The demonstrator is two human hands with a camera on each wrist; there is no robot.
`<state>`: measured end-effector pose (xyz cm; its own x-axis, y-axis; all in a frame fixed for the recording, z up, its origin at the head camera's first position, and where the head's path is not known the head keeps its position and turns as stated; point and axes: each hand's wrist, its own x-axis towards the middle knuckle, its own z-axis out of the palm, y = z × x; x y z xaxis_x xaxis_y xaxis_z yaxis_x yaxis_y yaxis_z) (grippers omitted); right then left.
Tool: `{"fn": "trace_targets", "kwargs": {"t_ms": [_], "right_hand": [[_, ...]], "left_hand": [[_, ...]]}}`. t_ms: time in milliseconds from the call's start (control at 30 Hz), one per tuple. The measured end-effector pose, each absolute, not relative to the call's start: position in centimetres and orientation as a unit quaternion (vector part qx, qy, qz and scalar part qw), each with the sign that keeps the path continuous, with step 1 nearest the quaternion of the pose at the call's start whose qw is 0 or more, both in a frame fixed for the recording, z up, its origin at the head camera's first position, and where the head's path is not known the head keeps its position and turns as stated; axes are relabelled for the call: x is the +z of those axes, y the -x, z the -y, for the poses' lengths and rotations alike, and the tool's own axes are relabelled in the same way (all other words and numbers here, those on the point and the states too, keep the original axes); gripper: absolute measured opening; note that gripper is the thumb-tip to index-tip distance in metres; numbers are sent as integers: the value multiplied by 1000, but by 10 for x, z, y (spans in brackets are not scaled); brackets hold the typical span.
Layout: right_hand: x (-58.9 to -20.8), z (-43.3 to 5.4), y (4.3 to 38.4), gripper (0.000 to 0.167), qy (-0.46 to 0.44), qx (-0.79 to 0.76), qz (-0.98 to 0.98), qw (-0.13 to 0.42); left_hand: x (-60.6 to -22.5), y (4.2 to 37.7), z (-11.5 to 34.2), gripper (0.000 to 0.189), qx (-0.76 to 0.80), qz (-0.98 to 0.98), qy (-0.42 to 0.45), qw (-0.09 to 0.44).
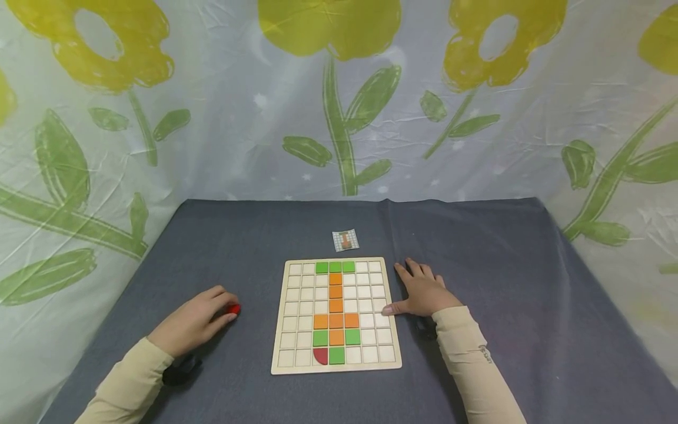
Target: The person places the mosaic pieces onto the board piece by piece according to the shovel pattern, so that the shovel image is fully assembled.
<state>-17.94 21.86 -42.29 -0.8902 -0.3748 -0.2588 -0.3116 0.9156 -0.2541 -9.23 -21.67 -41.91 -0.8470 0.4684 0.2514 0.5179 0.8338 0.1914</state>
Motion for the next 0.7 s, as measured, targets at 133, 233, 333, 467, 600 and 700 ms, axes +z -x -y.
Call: {"fn": "trace_targets", "kwargs": {"t_ms": [133, 233, 333, 467, 600, 700], "right_hand": [[-424, -219, 180, 113, 175, -103, -967, 154], [-423, -219, 179, 113, 176, -106, -966, 154], [-422, -218, 179, 113, 177, -107, -966, 152], [-422, -217, 179, 113, 172, -104, -968, 153], [-422, -216, 178, 114, 168, -105, -968, 156], [-422, -216, 178, 114, 168, -109, -967, 157]], "left_hand": [[-412, 93, 203, 21, -136, 948, 267, 104], [-406, 92, 190, 21, -152, 942, 281, 108], [-400, 92, 177, 20, -157, 935, 299, 111], [-395, 92, 161, 19, -149, 927, 324, 113], [-393, 93, 147, 18, -145, 919, 350, 109], [-393, 94, 137, 16, -142, 913, 368, 102]]}}
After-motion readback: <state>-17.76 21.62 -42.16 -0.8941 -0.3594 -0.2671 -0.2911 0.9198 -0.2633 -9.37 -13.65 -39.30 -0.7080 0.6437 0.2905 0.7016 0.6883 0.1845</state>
